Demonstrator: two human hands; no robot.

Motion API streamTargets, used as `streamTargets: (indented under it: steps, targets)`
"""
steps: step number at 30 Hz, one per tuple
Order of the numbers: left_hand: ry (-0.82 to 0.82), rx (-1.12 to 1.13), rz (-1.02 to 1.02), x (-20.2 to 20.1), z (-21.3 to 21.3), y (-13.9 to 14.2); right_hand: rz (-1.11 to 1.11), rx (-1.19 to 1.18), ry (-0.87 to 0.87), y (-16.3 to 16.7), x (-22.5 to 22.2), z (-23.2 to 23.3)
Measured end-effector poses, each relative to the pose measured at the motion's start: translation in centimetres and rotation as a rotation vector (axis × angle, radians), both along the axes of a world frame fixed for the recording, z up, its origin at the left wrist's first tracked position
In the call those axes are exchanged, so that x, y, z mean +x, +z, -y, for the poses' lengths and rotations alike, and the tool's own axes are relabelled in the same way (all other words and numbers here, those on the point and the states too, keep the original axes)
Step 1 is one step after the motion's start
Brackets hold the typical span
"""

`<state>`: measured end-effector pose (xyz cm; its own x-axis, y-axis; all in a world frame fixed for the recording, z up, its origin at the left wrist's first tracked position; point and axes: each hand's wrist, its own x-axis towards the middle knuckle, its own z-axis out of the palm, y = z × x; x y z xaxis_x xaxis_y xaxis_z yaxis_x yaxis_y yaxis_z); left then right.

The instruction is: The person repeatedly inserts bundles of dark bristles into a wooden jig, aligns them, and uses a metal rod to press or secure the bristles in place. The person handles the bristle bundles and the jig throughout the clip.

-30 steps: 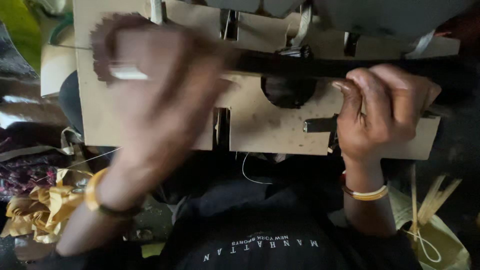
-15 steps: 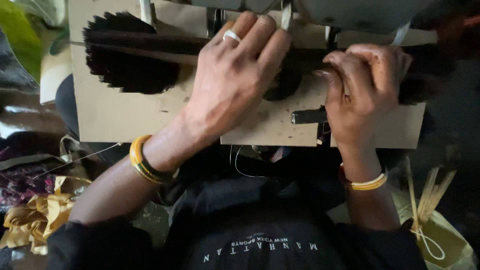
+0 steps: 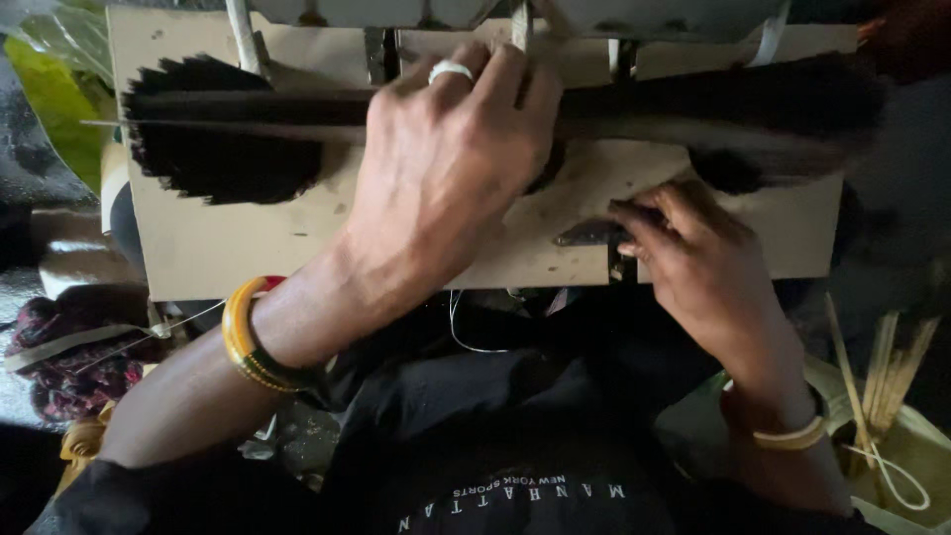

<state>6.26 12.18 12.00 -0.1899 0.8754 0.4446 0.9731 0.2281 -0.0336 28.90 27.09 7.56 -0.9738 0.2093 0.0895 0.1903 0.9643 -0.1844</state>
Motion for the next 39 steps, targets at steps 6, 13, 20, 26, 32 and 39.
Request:
streamTargets:
  steps: [6,13,20,26,32,39]
  targets:
    - [-0.057,0.019,0.178,-0.5,-0.7,0.4,-0.284,-0.398,-0.203,4.5,1.5,-1.9]
    - [-0.051,-0.032,0.225,-1.5,-1.9,1.6,-0.868,-0.926,-0.019,-0.9,-0.4,-5.5]
    - [-0.056,-0.009,0.261,-2.1,-2.2,2.4,-0.908,-0.909,-0.059,-3.2,-1.8,-4.9]
    - [-0.065,0.005,0.259,-2.5,-2.3,2.8,-0.79,-0.947,0.028,-1.7,-2.8,-5.4]
    - [-0.058,0.033,0.255,-2.3,-2.4,2.8,-0.798,-0.909,-0.095,-1.8,-2.8,-4.8]
    - [-0.055,0.038,0.264,-2.2,-1.9,2.3,-0.762,-0.789,-0.304,-0.9,-3.0,-4.6]
